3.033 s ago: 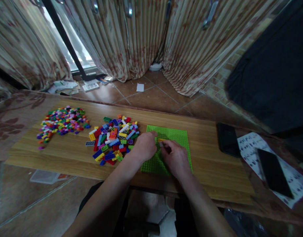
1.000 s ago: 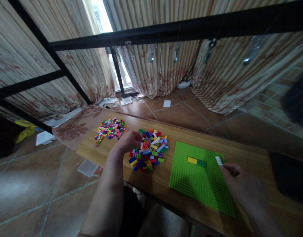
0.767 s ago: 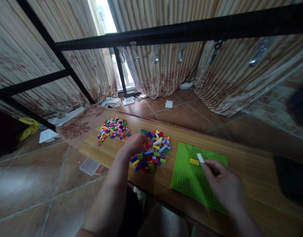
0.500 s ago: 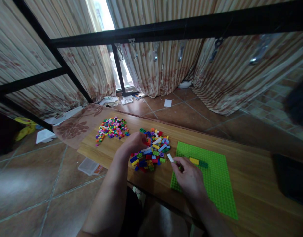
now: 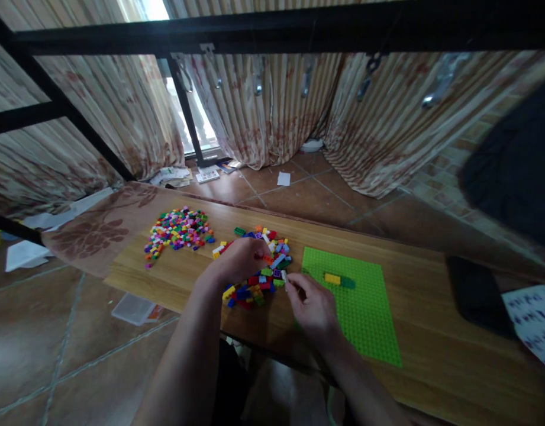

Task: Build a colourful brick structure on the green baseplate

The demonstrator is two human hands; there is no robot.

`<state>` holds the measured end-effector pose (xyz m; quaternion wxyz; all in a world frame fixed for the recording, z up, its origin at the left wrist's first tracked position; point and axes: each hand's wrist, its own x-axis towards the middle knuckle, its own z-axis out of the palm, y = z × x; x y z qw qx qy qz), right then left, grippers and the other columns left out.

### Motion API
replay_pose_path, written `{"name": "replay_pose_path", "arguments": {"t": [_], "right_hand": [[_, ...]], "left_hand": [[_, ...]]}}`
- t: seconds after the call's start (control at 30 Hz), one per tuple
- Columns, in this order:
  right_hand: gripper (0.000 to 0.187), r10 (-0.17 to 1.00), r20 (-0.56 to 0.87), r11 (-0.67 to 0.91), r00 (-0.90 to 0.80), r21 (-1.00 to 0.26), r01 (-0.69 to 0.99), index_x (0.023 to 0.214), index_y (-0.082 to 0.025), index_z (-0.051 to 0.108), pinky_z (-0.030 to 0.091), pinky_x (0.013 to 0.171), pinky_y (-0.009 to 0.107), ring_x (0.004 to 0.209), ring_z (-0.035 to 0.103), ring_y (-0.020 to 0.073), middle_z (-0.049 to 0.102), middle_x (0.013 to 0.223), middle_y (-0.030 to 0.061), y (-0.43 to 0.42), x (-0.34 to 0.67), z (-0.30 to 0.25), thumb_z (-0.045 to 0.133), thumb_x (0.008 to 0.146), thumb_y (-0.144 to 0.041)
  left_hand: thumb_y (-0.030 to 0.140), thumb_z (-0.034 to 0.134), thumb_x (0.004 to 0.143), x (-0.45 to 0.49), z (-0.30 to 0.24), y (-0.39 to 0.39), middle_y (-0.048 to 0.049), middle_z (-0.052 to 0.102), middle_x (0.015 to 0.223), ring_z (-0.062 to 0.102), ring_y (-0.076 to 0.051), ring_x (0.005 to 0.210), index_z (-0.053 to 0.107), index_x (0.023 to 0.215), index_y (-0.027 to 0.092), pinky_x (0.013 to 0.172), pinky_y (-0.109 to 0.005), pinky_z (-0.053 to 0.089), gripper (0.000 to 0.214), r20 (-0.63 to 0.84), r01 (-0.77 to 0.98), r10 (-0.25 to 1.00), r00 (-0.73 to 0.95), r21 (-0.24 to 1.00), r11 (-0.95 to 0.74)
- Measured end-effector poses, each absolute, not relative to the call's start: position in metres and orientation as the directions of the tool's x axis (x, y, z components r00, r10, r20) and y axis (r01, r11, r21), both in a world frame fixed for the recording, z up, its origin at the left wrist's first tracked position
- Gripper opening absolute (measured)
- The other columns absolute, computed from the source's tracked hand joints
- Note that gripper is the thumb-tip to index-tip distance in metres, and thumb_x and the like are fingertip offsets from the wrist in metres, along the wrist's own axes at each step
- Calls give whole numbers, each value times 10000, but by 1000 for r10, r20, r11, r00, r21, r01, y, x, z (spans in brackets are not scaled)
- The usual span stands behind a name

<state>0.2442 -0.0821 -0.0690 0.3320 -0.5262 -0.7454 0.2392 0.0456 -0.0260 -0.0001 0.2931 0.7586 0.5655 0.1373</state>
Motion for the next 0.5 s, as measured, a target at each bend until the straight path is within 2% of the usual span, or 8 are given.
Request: {"name": "replay_pose_path", "arguments": {"t": [0.13,0.27,0.5], "right_hand": [[198,958,257,281,-127,-743,607,1003,-214,625,464,702,279,732,610,158,677,899,41,-84,246,-65,488,888,-301],[327,971,237,191,0,-783,592,1135,-200,568,473,657,283,647,565,136,643,934,40,-83,255,-58,568,845,-350],[243,955,282,274,-92,-718,640,1078,-225,634,474,768,321,835,594,186,642,992,60,-81,287,-50,505,881,-285]], "left_hand": [[198,546,807,70,-2,-27,-1,664,758,571,-119,700,672,832,164,635,-192,405,133,-79,682,881,466,666,-301],[189,518,837,96,-3,-30,-1,664,761,565,-116,683,673,873,171,630,-196,406,160,-89,648,839,537,681,-342],[180,458,865,129,-4,-32,3,622,704,539,-115,649,627,777,162,599,-206,390,191,-133,656,807,575,665,-357]]}}
